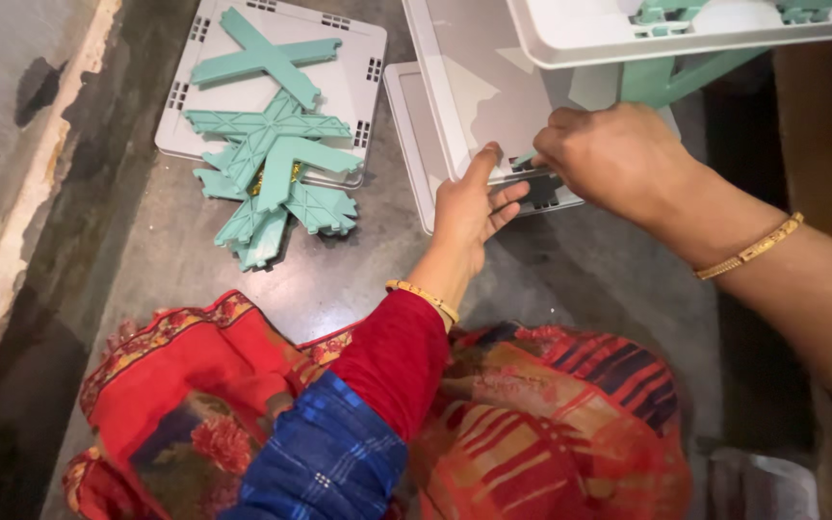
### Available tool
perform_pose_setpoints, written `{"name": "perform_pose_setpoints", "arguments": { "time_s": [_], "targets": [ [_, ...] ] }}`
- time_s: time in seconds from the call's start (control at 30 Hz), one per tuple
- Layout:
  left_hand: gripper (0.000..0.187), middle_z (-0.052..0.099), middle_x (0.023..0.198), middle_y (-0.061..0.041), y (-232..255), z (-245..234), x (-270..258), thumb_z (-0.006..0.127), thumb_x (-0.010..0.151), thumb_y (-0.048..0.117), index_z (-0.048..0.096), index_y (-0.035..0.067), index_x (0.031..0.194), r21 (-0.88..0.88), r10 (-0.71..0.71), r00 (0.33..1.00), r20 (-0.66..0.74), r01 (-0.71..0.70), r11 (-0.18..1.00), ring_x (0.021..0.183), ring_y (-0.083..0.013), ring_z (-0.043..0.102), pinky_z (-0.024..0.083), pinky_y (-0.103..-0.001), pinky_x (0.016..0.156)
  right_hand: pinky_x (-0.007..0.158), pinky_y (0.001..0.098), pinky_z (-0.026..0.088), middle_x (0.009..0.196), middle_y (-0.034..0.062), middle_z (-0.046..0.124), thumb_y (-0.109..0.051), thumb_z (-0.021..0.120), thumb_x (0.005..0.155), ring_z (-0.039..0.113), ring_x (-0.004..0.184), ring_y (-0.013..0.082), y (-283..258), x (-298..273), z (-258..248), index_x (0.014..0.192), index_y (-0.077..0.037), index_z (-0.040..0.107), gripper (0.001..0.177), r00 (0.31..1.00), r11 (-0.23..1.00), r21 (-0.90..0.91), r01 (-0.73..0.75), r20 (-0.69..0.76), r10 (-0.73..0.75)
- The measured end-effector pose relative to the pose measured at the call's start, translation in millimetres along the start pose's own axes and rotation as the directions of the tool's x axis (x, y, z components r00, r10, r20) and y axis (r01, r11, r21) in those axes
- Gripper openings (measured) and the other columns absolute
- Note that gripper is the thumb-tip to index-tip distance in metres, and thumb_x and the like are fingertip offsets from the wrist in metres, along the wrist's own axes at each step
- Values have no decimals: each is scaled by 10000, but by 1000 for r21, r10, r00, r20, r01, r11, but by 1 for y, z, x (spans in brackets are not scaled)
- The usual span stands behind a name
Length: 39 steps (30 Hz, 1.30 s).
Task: The person assembles a stackable plastic storage unit by inserting green cross-shaped supports into white square trays. They connect multiple trays together to form a vertical stack.
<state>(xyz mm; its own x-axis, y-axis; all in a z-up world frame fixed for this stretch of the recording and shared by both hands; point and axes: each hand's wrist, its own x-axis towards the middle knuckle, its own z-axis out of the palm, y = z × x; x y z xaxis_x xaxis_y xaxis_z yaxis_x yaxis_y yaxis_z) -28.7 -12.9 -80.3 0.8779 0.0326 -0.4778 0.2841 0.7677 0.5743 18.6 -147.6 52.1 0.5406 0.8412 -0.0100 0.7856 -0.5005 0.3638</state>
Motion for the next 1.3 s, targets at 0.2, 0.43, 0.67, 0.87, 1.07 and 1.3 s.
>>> {"name": "perform_pose_setpoints", "arguments": {
  "time_s": [0.2,0.43,0.67,0.87,1.07,1.3],
  "targets": [
    [405,670,940,-53,4,6,3,678,869,375,665,56,1119,-37,-57,997,-55,55,998,722,-140,718,560,-275,609,604,396,575,896,57,689,-119,660,840,710,704,286,2,3,6,876,-90,691,56,995,992,-75,101,13,-100],
    [398,652,853,-73,5,11,2,693,862,379,675,23,1040,22,-49,991,-123,52,998,599,-136,668,532,-278,520,550,384,596,827,129,666,-134,630,804,720,615,272,7,18,13,881,-18,675,146,939,936,-189,297,238,-249],
    [411,532,722,-56,3,9,6,737,869,425,635,31,929,72,-53,976,-210,70,995,492,-126,491,447,-282,456,585,391,593,845,155,686,-140,649,792,728,666,290,7,27,21,875,-34,701,144,944,938,-162,305,180,-276],
    [486,698,1020,18,3,-4,-6,704,819,481,689,88,1104,108,45,998,36,-49,993,699,-117,678,518,-258,583,606,421,585,873,130,700,-212,668,848,727,695,305,-14,9,-1,919,-60,688,168,992,989,-115,95,96,-85],
    [673,641,1212,-43,0,-11,-7,683,820,575,639,91,1285,223,34,999,35,-41,974,814,-114,694,535,-270,674,545,401,565,943,146,702,-305,675,916,716,668,301,-2,-19,-22,1072,-20,651,326,999,992,-123,-34,-29,31],
    [701,600,1219,-95,-4,7,5,647,841,617,587,108,1319,50,-28,998,-58,31,998,856,-167,722,563,-314,729,626,418,574,898,121,703,-254,652,934,720,712,307,20,-6,-12,930,-85,670,170,997,993,-91,79,31,-76]
  ]
}}
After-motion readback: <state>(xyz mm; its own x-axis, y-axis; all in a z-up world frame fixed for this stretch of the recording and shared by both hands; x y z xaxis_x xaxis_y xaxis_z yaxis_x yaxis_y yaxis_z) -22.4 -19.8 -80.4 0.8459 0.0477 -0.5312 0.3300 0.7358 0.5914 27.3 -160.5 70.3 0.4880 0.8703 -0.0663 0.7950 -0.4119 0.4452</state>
